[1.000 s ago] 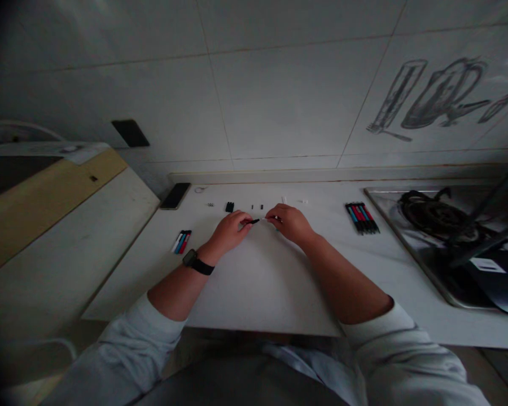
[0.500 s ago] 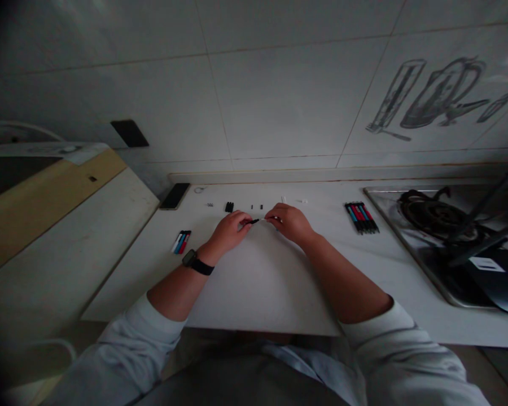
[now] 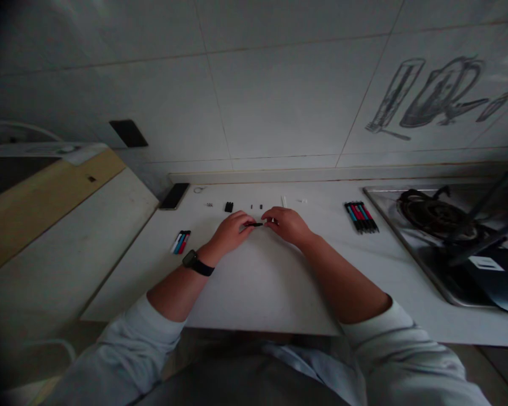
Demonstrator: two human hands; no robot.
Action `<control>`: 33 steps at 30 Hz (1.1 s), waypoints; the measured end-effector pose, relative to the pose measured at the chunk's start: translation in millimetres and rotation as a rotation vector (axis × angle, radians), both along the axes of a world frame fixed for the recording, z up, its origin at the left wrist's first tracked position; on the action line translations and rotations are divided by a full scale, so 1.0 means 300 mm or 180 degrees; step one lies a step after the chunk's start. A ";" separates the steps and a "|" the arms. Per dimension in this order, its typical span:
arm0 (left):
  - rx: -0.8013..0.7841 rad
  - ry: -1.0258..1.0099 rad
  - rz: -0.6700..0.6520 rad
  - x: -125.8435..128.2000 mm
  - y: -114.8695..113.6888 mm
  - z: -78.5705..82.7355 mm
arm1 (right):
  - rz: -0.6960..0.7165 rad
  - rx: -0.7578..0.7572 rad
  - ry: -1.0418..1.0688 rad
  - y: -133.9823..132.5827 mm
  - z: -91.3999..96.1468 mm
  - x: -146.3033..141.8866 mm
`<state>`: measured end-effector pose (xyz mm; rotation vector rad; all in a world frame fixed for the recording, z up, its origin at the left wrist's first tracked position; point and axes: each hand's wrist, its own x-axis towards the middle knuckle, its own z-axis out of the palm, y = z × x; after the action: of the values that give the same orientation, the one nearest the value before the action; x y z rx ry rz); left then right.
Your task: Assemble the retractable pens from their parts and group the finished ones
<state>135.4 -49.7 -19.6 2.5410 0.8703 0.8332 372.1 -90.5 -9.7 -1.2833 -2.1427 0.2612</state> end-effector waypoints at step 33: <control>0.0017 -0.0054 0.0294 -0.030 0.022 0.000 | -0.1024 -0.0612 0.0083 0.007 0.023 0.157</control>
<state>126.3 -43.2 -19.7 2.5107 0.9878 0.8843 419.1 -88.4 -2.8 -1.6998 -1.8882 0.3514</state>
